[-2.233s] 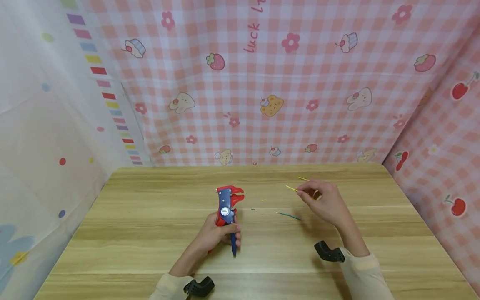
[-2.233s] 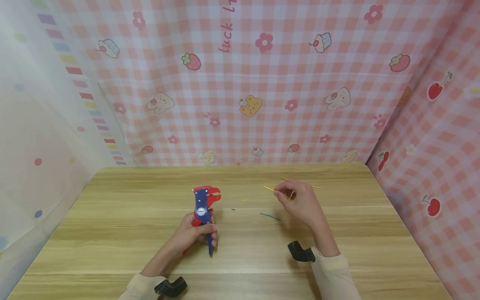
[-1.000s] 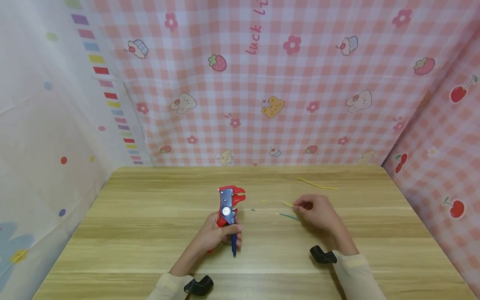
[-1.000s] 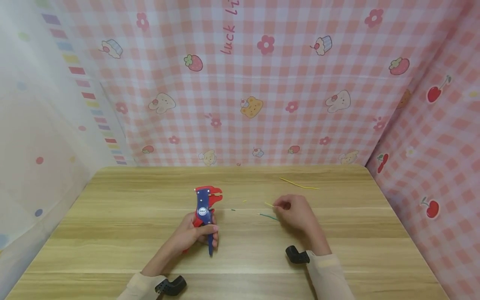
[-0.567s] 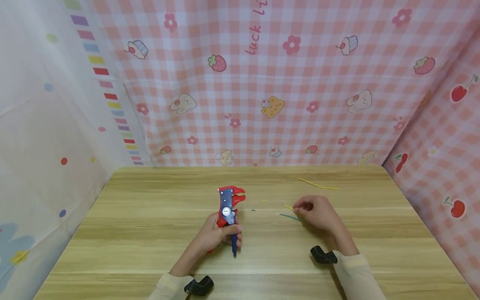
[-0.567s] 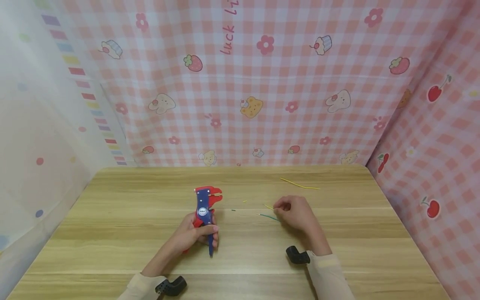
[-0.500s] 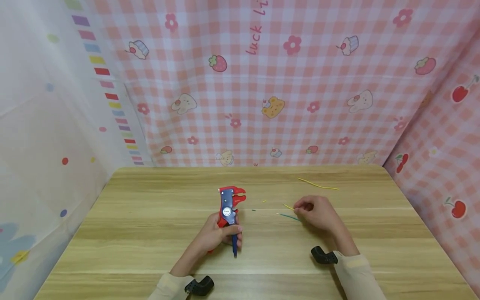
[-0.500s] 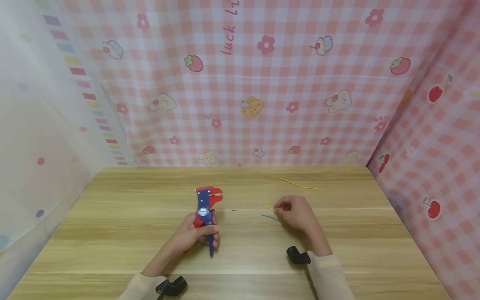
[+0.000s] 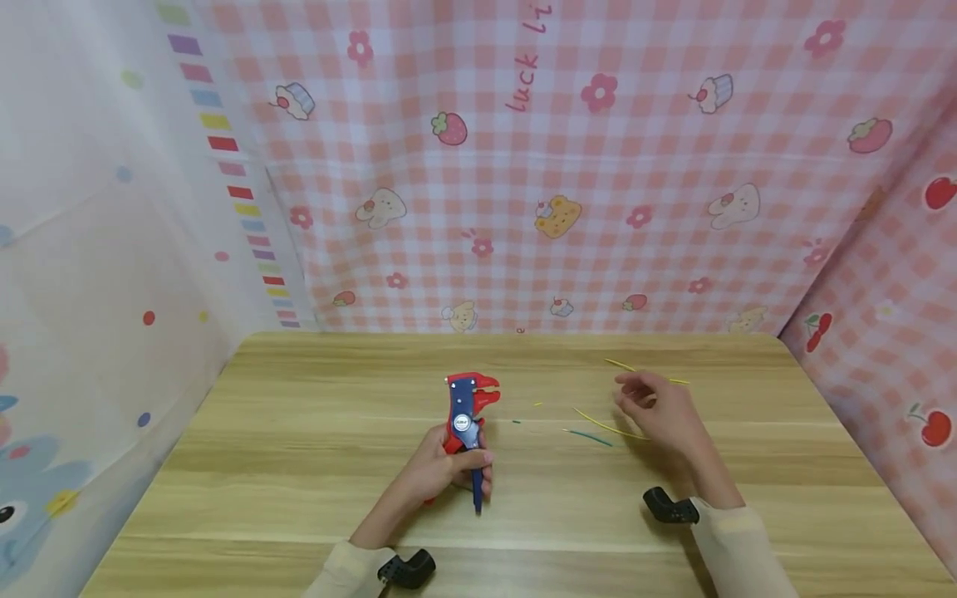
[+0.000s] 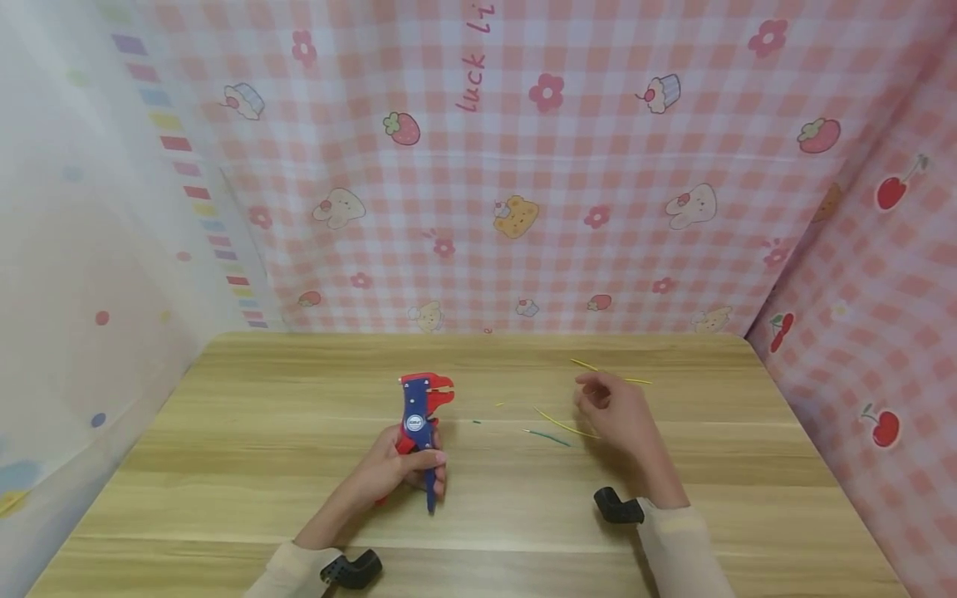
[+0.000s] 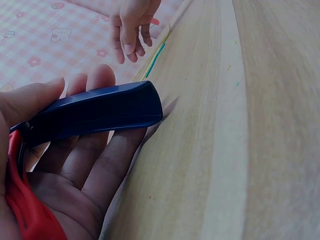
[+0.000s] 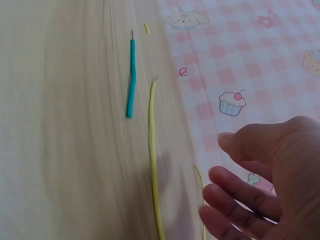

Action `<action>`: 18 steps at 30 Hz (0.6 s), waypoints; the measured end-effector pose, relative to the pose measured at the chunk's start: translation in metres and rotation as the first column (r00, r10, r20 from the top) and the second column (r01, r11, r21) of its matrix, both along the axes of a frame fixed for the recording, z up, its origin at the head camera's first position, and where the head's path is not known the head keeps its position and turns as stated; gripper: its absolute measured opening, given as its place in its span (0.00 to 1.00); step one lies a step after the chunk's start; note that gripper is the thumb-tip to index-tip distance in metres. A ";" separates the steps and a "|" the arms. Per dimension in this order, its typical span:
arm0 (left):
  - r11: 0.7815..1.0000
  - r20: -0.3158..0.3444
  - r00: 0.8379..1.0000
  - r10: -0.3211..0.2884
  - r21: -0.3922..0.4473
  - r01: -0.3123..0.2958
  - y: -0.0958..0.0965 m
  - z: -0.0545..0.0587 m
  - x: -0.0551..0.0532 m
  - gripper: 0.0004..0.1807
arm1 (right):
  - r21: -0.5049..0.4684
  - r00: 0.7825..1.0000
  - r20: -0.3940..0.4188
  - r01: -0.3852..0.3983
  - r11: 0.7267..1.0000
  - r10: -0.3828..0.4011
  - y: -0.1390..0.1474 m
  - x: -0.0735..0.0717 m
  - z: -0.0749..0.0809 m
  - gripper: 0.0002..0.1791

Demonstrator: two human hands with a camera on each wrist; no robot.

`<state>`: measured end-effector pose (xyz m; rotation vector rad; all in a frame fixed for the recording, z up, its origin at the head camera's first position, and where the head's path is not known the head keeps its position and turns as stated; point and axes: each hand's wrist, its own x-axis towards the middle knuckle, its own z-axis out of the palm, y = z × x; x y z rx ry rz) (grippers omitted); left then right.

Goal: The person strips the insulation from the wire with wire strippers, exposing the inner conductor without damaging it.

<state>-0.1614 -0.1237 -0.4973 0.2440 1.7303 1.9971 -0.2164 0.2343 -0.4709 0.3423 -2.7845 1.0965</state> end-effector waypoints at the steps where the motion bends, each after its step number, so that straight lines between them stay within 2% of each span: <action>1: 1.000 0.000 1.000 0.001 -0.001 -0.001 0.000 0.000 0.000 0.18 | -0.005 1.000 -0.005 0.005 1.000 -0.005 0.001 -0.001 0.000 0.16; 8: 1.000 -0.007 1.000 -0.002 -0.011 0.002 -0.001 0.002 0.001 0.19 | -0.046 0.999 0.034 0.033 0.998 -0.032 0.011 -0.010 0.001 0.22; 18: 1.000 -0.008 1.000 0.002 -0.023 -0.002 -0.002 0.000 0.000 0.19 | -0.027 0.993 0.106 0.053 0.998 -0.050 0.023 -0.025 0.001 0.28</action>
